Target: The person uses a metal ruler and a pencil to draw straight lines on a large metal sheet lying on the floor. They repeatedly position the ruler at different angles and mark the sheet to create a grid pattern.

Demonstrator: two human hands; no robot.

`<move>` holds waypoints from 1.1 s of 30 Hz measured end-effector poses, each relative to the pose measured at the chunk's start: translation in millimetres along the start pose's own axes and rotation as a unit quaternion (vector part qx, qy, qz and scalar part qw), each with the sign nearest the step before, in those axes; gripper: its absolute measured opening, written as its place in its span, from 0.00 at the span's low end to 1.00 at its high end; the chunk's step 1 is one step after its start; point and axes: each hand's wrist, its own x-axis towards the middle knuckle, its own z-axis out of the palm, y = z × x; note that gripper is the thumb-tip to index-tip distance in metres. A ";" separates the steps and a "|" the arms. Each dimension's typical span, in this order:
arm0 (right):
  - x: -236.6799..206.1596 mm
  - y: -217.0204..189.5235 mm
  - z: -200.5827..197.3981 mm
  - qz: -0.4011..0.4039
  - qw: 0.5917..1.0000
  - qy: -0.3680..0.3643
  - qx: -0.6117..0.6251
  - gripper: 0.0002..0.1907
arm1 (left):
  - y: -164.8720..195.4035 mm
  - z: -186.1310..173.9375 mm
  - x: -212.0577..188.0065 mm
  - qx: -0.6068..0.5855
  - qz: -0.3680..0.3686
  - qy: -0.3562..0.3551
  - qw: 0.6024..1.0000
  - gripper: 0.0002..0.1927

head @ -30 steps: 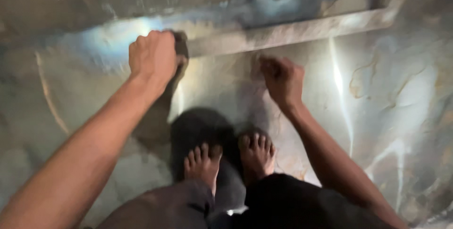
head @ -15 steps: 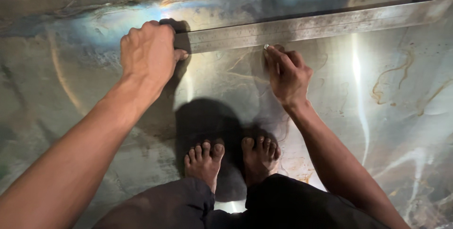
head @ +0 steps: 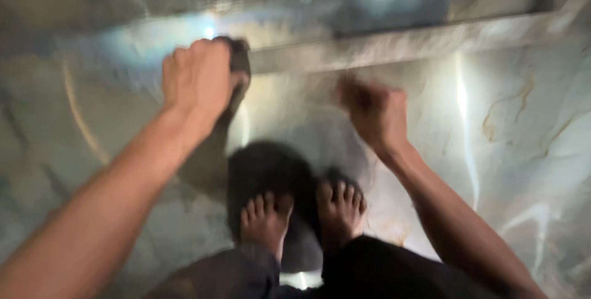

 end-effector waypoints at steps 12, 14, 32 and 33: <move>5.1 10.9 28.0 -0.063 0.993 0.085 -0.051 0.06 | -0.3 -1.9 0.3 -0.003 0.002 -0.023 1.000 0.20; 22.0 2.0 16.5 0.007 0.995 -0.028 -0.090 0.10 | -0.7 -3.1 -1.4 0.010 -0.002 -0.027 1.000 0.21; -11.8 3.1 47.3 -0.061 0.978 0.198 0.008 0.09 | 1.1 -4.4 -5.5 0.004 0.012 -0.007 1.000 0.21; -11.5 3.6 46.3 -0.059 0.980 0.192 -0.004 0.08 | 0.7 -4.3 -5.7 0.002 0.008 -0.013 1.000 0.21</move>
